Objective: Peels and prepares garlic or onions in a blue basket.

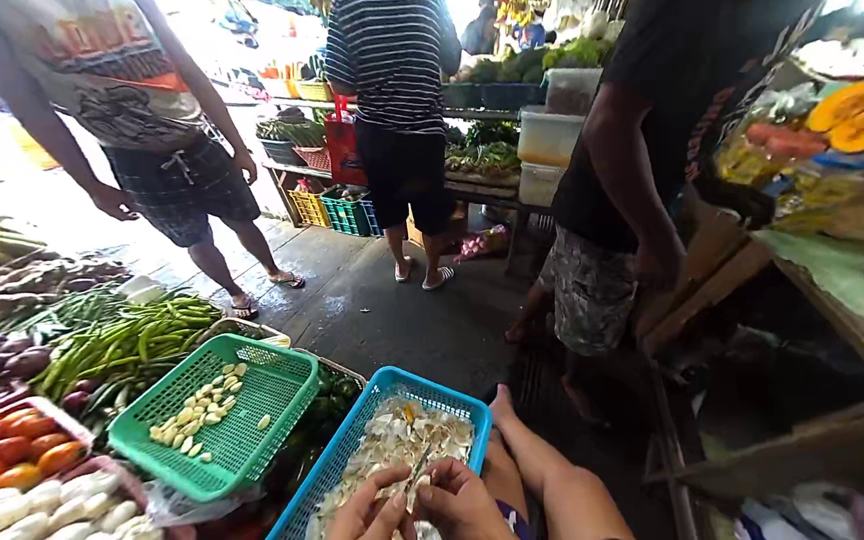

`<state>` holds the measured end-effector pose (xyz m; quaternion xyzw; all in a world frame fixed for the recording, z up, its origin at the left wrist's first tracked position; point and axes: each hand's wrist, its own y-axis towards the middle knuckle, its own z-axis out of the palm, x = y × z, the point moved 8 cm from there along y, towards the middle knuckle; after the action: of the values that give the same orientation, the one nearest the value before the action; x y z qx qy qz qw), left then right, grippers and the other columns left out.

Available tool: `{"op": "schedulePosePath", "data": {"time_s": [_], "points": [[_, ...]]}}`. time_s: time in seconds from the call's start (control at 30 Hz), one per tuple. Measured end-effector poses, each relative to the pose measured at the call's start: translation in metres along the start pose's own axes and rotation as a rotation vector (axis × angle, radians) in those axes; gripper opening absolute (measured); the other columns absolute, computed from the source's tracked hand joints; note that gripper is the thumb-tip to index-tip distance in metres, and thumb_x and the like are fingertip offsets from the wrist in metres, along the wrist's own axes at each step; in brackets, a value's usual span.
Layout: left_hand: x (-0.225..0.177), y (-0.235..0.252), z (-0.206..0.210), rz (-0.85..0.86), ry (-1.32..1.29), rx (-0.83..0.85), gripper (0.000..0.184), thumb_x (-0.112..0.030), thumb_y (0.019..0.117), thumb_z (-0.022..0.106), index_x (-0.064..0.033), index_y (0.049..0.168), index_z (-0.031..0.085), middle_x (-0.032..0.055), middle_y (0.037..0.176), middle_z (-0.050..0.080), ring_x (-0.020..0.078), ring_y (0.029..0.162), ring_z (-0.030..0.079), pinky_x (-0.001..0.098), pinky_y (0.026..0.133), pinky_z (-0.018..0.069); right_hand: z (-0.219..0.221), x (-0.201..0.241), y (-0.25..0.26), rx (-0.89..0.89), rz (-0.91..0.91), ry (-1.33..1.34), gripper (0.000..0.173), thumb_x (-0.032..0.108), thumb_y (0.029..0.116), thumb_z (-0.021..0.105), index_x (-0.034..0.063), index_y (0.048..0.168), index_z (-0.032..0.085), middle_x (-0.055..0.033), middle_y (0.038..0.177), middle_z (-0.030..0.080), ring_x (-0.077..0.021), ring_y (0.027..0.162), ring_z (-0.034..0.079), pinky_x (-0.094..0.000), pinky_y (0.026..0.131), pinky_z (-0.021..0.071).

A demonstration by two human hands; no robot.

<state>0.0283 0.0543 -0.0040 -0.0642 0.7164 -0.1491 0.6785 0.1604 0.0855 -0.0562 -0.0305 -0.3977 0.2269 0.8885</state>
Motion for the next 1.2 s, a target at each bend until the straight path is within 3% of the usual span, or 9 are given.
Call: {"op": "schedulePosePath", "data": {"time_s": [0.17, 0.27, 0.37, 0.53, 0.7, 0.87, 0.93, 1.07, 1.2], "points": [[-0.013, -0.005, -0.006, 0.038, -0.066, -0.045, 0.039, -0.021, 0.1080, 0.040, -0.0101, 0.144, 0.052, 0.0034, 0.088, 0.072, 0.0040, 0.046, 0.048, 0.0195, 0.041, 0.0408, 0.001, 0.026, -0.003, -0.045, -0.032, -0.048, 0.017, -0.003, 0.0964, 0.060, 0.0039, 0.112, 0.058, -0.0053, 0.091, 0.071, -0.0156, 0.078, 0.070, -0.0347, 0.078, 0.0617], [-0.020, -0.013, -0.007, 0.037, -0.174, -0.009, 0.036, -0.020, 0.1095, 0.037, -0.0100, 0.142, 0.047, 0.0014, 0.086, 0.067, 0.0020, 0.047, 0.046, 0.0164, 0.042, 0.0390, 0.003, 0.025, -0.005, 0.041, -0.091, 0.079, 0.014, -0.003, 0.0948, 0.064, 0.0059, 0.105, 0.068, -0.0068, 0.092, 0.073, -0.0147, 0.078, 0.072, -0.0336, 0.079, 0.0623], [-0.029, -0.019, 0.001, 0.108, -0.190, 0.083, 0.037, -0.018, 0.1086, 0.042, -0.0091, 0.144, 0.047, 0.0017, 0.087, 0.067, 0.0007, 0.051, 0.046, 0.0147, 0.044, 0.0375, 0.005, 0.022, -0.009, 0.120, -0.116, 0.125, 0.014, -0.001, 0.0926, 0.070, 0.0066, 0.104, 0.071, -0.0076, 0.091, 0.073, -0.0147, 0.079, 0.071, -0.0338, 0.080, 0.0619], [-0.029, -0.022, 0.012, 0.222, 0.025, 0.160, 0.040, -0.017, 0.1068, 0.049, -0.0060, 0.146, 0.052, -0.0029, 0.088, 0.069, -0.0006, 0.056, 0.049, 0.0151, 0.048, 0.0398, 0.012, 0.018, -0.010, 0.156, -0.129, 0.137, 0.017, -0.002, 0.0896, 0.073, 0.0064, 0.104, 0.071, -0.0074, 0.093, 0.074, -0.0137, 0.082, 0.072, -0.0323, 0.080, 0.0617], [-0.028, -0.017, 0.009, 0.307, 0.157, 0.098, 0.036, -0.018, 0.1063, 0.053, -0.0074, 0.141, 0.060, -0.0019, 0.092, 0.072, 0.0021, 0.068, 0.061, 0.0169, 0.058, 0.0505, 0.014, 0.019, -0.009, 0.175, -0.159, 0.166, 0.019, -0.003, 0.0869, 0.076, 0.0052, 0.103, 0.070, -0.0082, 0.096, 0.074, -0.0148, 0.086, 0.073, -0.0343, 0.084, 0.0620], [-0.028, -0.016, 0.006, 0.377, 0.280, 0.051, 0.033, -0.017, 0.1062, 0.053, -0.0095, 0.136, 0.065, -0.0032, 0.094, 0.073, 0.0016, 0.073, 0.064, 0.0179, 0.065, 0.0545, 0.009, 0.017, -0.010, 0.158, -0.164, 0.144, 0.019, -0.004, 0.0852, 0.077, 0.0048, 0.100, 0.069, -0.0093, 0.094, 0.073, -0.0156, 0.084, 0.072, -0.0350, 0.082, 0.0615], [-0.027, -0.015, 0.005, 0.336, 0.266, 0.038, 0.032, -0.017, 0.1062, 0.053, -0.0098, 0.135, 0.066, -0.0044, 0.090, 0.072, 0.0001, 0.069, 0.062, 0.0163, 0.061, 0.0523, 0.010, 0.017, -0.010, 0.162, -0.157, 0.139, 0.017, -0.003, 0.0857, 0.077, 0.0051, 0.099, 0.070, -0.0092, 0.093, 0.073, -0.0156, 0.083, 0.072, -0.0350, 0.081, 0.0618], [-0.018, -0.007, -0.007, 0.141, 0.057, -0.041, 0.032, -0.014, 0.1056, 0.053, -0.0096, 0.135, 0.065, -0.0024, 0.082, 0.067, 0.0018, 0.051, 0.047, 0.0167, 0.045, 0.0386, 0.013, 0.017, -0.011, 0.190, -0.113, 0.140, 0.015, -0.002, 0.0900, 0.073, 0.0038, 0.104, 0.073, -0.0101, 0.096, 0.074, -0.0160, 0.082, 0.072, -0.0339, 0.082, 0.0623], [-0.026, -0.008, -0.005, 0.226, 0.019, 0.018, 0.039, -0.015, 0.1062, 0.051, -0.0067, 0.145, 0.054, 0.0008, 0.086, 0.070, 0.0012, 0.052, 0.046, 0.0159, 0.045, 0.0361, 0.008, 0.020, -0.009, 0.135, -0.104, 0.124, 0.018, -0.004, 0.0911, 0.071, 0.0013, 0.108, 0.073, -0.0114, 0.100, 0.074, -0.0167, 0.084, 0.073, -0.0344, 0.083, 0.0625]]}}
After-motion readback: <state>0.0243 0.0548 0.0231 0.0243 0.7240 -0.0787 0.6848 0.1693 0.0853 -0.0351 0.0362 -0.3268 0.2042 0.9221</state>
